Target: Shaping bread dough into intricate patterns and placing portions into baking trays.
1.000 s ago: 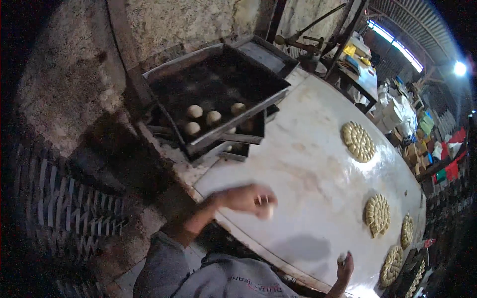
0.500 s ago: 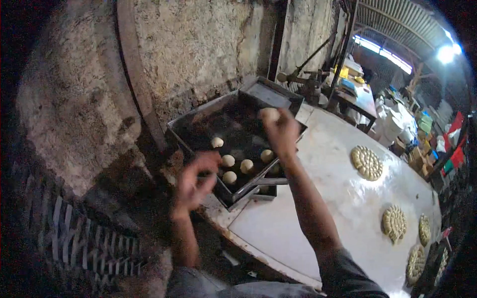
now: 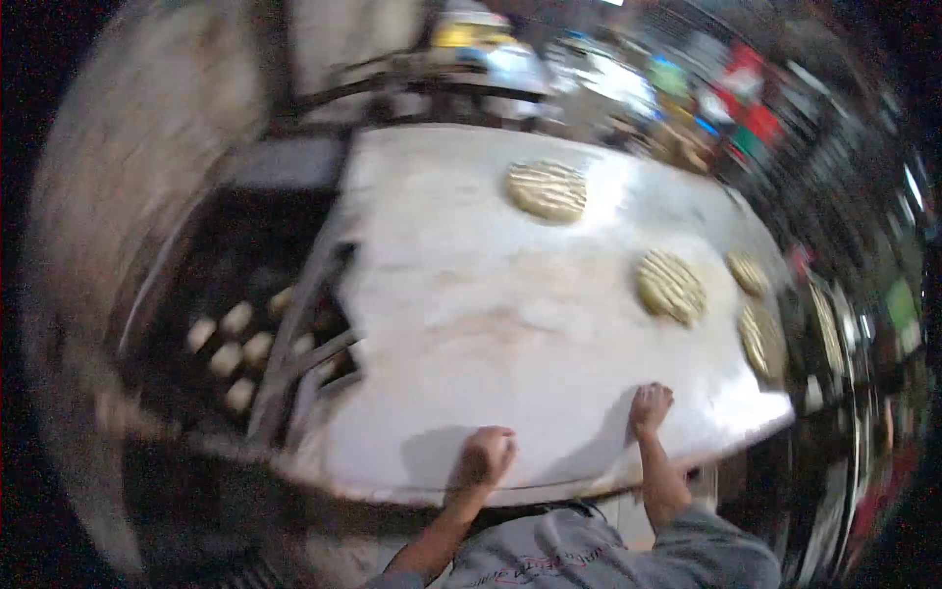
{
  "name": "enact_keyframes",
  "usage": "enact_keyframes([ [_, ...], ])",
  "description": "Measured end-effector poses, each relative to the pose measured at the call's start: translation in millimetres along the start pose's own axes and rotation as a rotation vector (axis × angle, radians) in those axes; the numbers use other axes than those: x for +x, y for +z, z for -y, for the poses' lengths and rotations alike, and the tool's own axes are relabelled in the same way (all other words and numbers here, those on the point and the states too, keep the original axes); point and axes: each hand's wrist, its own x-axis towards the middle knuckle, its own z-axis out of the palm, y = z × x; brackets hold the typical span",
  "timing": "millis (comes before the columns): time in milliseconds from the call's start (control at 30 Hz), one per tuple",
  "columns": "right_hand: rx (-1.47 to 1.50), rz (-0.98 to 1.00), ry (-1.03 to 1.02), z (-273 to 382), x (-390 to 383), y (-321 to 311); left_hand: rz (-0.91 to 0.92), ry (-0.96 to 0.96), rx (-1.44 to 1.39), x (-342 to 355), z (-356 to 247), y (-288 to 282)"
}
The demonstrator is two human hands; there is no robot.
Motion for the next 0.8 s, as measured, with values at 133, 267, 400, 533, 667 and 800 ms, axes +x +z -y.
enact_keyframes([
  [133,-0.328,-0.173,-0.353,-41.3,11.3,-46.4,-0.139,-0.321,0.129,27.5,11.7,27.5],
  [267,-0.282,-0.06,0.531,-98.8,97.5,-45.6,-0.368,-0.328,0.188,76.9,41.0,75.2],
  [400,-0.216,-0.099,0.525,-155.9,202.1,-13.6,-0.557,-0.243,-0.05,93.0,84.4,93.5],
  [533,-0.109,0.056,0.278,-180.7,270.4,32.8,-0.65,-0.363,0.214,106.4,60.1,124.1],
  [667,-0.065,0.103,0.172,-152.1,303.9,73.6,-0.697,-0.378,0.305,125.7,26.1,169.2],
  [800,0.43,0.027,0.062,-136.2,294.5,53.2,-0.557,-0.332,0.288,132.0,-8.5,222.4],
])
